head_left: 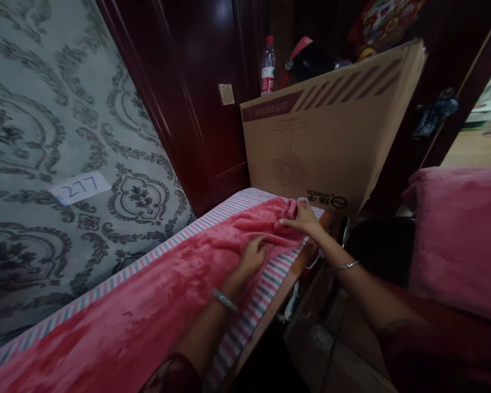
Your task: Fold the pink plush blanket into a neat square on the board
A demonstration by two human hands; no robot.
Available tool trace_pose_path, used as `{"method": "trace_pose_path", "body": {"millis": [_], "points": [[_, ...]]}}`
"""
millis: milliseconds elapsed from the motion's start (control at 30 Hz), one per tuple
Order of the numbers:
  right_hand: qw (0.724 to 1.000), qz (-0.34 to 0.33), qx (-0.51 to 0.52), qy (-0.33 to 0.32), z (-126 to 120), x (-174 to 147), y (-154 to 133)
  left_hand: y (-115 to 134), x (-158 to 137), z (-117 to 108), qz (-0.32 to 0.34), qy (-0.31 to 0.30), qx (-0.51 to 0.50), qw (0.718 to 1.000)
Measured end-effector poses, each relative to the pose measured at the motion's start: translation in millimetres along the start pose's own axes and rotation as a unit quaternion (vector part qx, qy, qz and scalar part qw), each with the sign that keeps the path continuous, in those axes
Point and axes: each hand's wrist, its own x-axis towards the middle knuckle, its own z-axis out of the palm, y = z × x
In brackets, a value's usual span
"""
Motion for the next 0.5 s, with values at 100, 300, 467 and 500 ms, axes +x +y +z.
{"method": "trace_pose_path", "body": {"millis": [100, 300, 467, 500], "points": [[0.998, 0.05, 0.017, 0.033, 6, -2, -1, 6, -24, -6, 0.034, 0.015, 0.111, 0.993], [0.977, 0.104, 0.136, 0.125, -16, 71, -21, 15, -104, -26, 0.111, -0.104, 0.39, 0.908], [0.931, 0.095, 0.286, 0.204, -37, 140, -38, -1, -129, -26, 0.112, -0.077, 0.516, 0.846], [0.917, 0.086, 0.326, 0.213, -38, 146, -37, -5, -130, -26, 0.095, -0.06, 0.524, 0.844]]}}
